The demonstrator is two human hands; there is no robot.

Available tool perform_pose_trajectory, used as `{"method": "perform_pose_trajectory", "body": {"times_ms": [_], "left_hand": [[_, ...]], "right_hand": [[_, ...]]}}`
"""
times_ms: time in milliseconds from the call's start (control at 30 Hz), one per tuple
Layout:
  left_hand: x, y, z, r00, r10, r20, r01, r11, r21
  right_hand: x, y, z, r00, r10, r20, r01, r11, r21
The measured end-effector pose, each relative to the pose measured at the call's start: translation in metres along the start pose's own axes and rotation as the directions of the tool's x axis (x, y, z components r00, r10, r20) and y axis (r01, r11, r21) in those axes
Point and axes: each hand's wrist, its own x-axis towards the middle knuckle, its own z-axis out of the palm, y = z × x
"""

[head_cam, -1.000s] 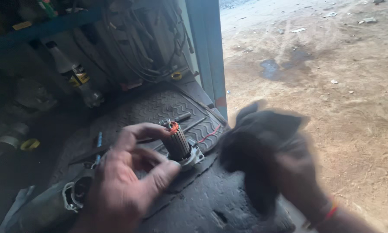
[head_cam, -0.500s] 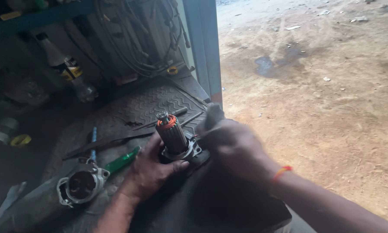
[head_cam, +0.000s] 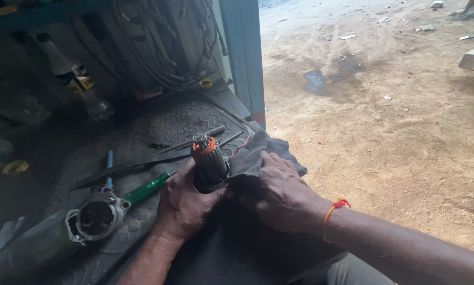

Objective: The person uses a metal file to scrape and clean the commutator surface of a small electric motor armature. They hold the armature steady with one hand while filing with the other, occasionally switching to a screwdriver to adjust or inspect the component.

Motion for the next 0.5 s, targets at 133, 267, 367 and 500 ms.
{"method": "perform_pose_trajectory", "body": {"times_ms": [133, 267, 367, 500], "left_hand": [[0.002, -0.006, 0.000, 0.999, 0.032, 0.033, -0.032, 0.999, -0.013], [0.003, -0.009, 0.005, 0.993, 0.110, -0.053, -0.111, 0.994, -0.021], [0.001, -0.007, 0.007, 0.995, 0.069, -0.071, -0.067, 0.997, 0.029], [0.002, -0.003, 0.007, 0.994, 0.064, -0.087, -0.057, 0.995, 0.082]], "right_hand": [[0.004, 0.000, -0.004, 0.999, 0.007, -0.044, -0.004, 0.998, 0.068], [0.011, 0.007, 0.005, 0.989, -0.067, -0.133, 0.081, 0.991, 0.105], [0.018, 0.005, 0.008, 0.996, 0.042, -0.073, -0.038, 0.998, 0.055], [0.019, 0.001, 0.002, 0.998, 0.014, -0.059, -0.006, 0.992, 0.129]]}}
